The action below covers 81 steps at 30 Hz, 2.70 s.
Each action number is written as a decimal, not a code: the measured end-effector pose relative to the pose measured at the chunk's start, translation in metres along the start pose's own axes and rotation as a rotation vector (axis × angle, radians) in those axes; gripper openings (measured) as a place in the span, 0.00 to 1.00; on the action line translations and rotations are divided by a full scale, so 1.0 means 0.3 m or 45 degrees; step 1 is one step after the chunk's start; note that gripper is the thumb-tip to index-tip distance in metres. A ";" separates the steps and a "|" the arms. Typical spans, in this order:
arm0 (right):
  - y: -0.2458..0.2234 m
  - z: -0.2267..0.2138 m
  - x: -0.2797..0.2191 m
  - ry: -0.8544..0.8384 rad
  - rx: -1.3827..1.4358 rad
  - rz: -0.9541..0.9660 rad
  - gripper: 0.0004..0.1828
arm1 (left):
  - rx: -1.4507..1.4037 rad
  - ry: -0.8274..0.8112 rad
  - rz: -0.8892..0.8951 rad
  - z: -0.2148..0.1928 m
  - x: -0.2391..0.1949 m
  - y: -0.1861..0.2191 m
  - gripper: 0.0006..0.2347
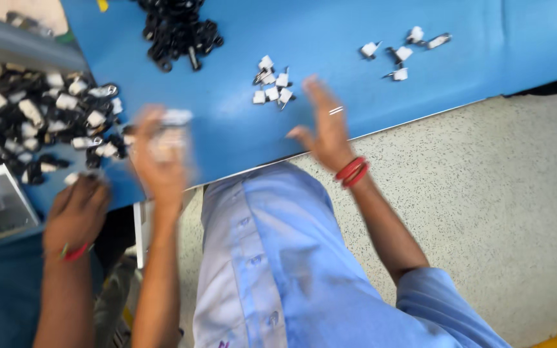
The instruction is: The person repeatedly picks up small white and black plastic components from a blue workbench and joins them together by hand. The assembled units are placed into a growing pile on the table. The person works continuously, handling one pair at a time.
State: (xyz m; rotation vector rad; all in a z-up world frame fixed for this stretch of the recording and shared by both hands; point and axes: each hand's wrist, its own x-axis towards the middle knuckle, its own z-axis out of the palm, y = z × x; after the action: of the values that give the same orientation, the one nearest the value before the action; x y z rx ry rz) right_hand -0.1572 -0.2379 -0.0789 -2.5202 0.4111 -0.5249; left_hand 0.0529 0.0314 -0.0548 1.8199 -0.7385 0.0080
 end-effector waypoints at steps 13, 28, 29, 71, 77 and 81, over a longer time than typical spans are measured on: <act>0.660 -0.018 0.086 0.367 -0.008 0.524 0.34 | 0.710 0.634 0.072 -0.450 0.029 -0.450 0.20; 0.091 0.124 0.206 0.256 0.435 0.324 0.17 | 0.522 0.499 -0.040 -0.121 0.065 -0.291 0.17; 0.104 0.101 0.215 0.221 0.420 0.318 0.17 | 0.294 0.363 -0.064 -0.062 0.095 -0.261 0.15; -0.497 0.121 0.290 -0.219 0.920 0.013 0.14 | -1.684 -0.221 -1.048 0.068 -0.110 -0.060 0.12; -0.435 0.003 0.275 -0.308 1.291 0.071 0.13 | -1.915 -0.479 -1.019 0.134 -0.112 -0.013 0.11; -0.355 -0.135 0.287 -0.446 1.213 -0.083 0.12 | -2.200 -0.644 -1.039 0.226 -0.136 0.043 0.12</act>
State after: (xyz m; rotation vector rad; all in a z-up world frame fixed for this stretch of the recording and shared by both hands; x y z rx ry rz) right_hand -0.0801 -0.2019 0.0360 -1.6448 -0.0657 -0.2041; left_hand -0.0094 -0.0098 -0.0842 0.2726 -0.0590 -1.2484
